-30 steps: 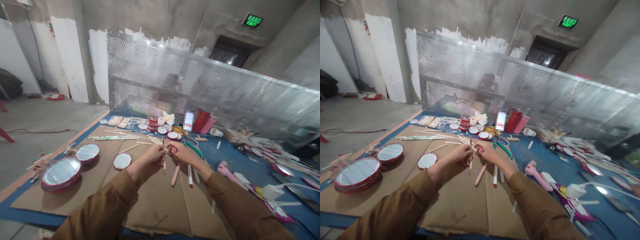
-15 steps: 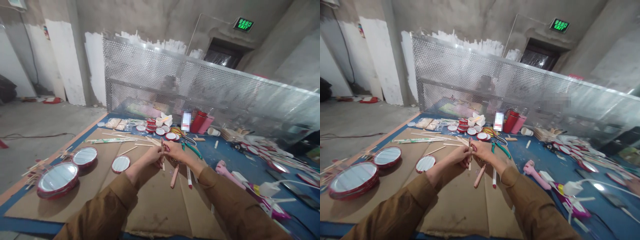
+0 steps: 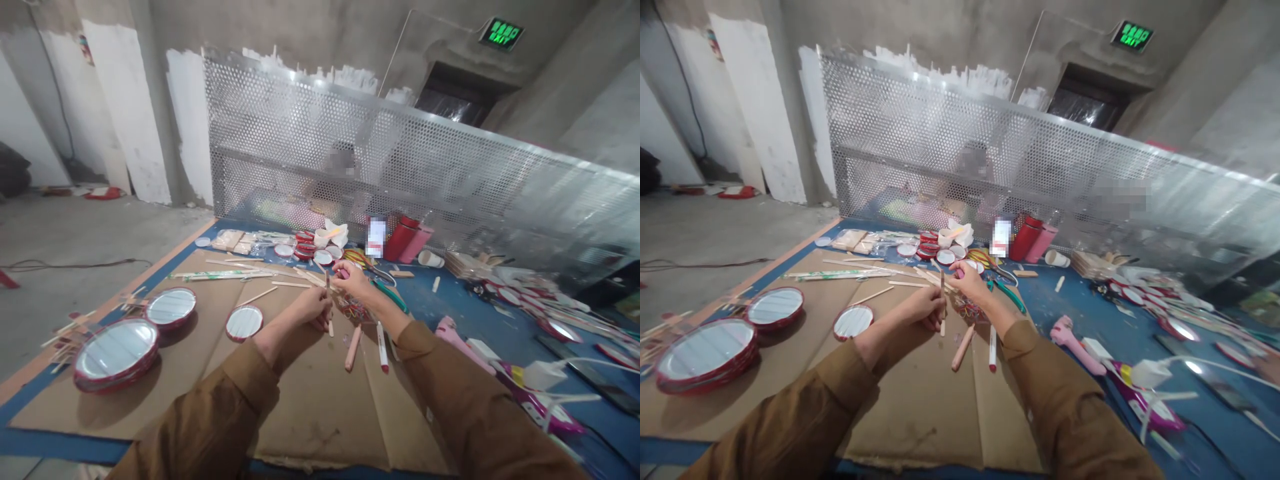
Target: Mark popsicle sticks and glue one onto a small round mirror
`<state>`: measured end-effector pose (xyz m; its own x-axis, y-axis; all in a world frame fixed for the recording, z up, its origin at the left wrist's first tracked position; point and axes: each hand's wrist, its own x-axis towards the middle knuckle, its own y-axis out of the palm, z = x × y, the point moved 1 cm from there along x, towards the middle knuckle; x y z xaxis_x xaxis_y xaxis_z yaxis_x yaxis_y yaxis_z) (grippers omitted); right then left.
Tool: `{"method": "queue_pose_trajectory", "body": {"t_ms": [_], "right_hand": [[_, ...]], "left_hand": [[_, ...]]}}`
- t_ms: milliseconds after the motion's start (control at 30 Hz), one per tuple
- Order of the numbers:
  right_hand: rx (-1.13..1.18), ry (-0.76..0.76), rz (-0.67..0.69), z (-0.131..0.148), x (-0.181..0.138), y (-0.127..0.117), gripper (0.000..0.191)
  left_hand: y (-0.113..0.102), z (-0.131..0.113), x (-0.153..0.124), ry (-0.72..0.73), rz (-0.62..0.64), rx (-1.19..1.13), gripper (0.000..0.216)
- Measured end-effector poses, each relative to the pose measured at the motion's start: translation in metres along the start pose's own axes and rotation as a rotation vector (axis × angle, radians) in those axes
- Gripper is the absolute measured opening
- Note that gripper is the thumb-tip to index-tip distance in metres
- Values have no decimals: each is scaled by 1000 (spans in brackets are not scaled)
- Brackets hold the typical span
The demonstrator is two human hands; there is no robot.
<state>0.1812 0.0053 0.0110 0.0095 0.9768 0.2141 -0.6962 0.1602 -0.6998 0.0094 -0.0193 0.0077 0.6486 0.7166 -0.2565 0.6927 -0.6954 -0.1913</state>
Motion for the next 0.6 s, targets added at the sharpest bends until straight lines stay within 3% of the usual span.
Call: {"method": "queue_pose_trajectory", "body": {"t_ms": [167,267,367,500,600], "right_hand": [[-107,-21,-27,8,8,-13,26],[-208,-25,-19,5,-11,-42,24],[-332,-51,76,3,-41,-61,23],[-459,-105,170,4,-63,-52,32],[-528,-100,131,7,-56,-45,24]], "left_hand": [[-1,0,-2,-13,20,-16,11],[-1,-1,-2,-23,27,-3,12],[-1,0,0,-33,20,30,16],[-1,2,2,-7,35,44,22],[-2,2,3,2,40,45,23]]}}
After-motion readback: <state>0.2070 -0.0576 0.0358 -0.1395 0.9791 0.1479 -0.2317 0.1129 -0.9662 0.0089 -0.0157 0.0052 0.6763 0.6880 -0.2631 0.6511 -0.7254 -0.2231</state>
